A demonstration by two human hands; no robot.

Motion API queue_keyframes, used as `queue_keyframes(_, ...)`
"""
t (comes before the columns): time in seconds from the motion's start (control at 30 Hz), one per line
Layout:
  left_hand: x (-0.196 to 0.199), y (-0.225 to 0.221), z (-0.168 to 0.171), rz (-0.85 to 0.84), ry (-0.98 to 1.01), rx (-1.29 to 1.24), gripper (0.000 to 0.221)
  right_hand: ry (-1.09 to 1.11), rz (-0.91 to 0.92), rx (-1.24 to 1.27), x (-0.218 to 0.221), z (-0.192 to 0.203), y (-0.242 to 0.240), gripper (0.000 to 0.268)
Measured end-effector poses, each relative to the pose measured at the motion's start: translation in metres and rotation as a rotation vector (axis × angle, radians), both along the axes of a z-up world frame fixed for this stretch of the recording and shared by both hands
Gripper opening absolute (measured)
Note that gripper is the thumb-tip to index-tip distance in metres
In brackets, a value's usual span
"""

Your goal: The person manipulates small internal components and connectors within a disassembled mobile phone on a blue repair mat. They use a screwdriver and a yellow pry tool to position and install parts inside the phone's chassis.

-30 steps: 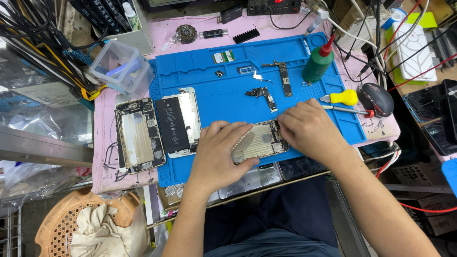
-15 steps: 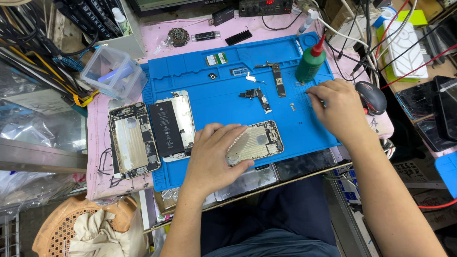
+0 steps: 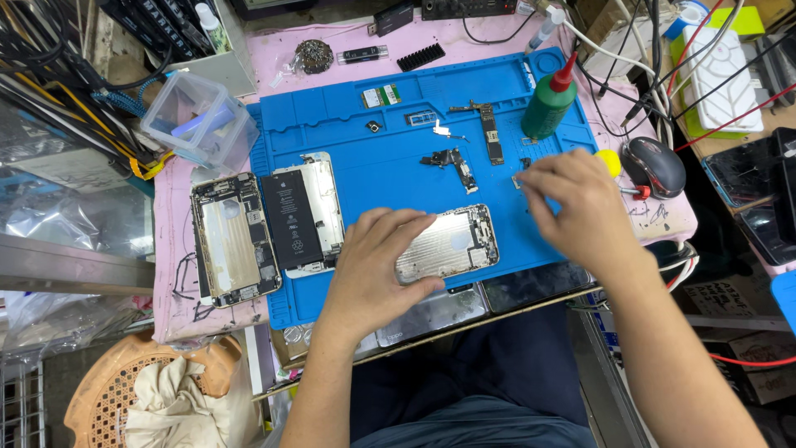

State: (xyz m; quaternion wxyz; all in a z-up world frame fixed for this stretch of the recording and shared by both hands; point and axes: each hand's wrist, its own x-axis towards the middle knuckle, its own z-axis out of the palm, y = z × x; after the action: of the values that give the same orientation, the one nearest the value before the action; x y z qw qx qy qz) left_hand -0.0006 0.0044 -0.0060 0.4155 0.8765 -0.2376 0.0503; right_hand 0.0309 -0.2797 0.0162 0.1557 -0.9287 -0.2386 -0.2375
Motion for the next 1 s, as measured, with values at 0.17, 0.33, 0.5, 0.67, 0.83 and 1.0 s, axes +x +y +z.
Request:
queue_keyframes(0.17, 0.001, 0.0, 0.001, 0.0, 0.006, -0.012, 0.076, 0.002, -0.055, 0.283, -0.03, -0.016, 0.017, 0.021)
queue_keyframes(0.33, -0.003, -0.001, -0.002, 0.002, -0.104, -0.035, 0.071, -0.055, -0.037, 0.367, -0.031, -0.031, 0.019, 0.02)
queue_keyframes(0.5, -0.005, -0.001, -0.01, 0.013, -0.22, -0.032, 0.069, 0.011, 0.083, 0.394, -0.031, -0.039, 0.01, 0.02)
queue_keyframes(0.67, -0.005, -0.004, -0.007, 0.038, -0.214, -0.041, 0.069, 0.027, 0.157, 0.386, -0.03, -0.036, 0.006, 0.023)
queue_keyframes(0.83, -0.003, -0.004, -0.008, 0.041, -0.172, -0.049, 0.074, 0.086, 0.217, 0.324, -0.027, -0.034, -0.001, 0.026)
queue_keyframes(1.0, -0.003, -0.006, -0.006, 0.058, -0.166, -0.072, 0.075, 0.111, 0.221, 0.289, -0.029, -0.028, 0.003, 0.042)
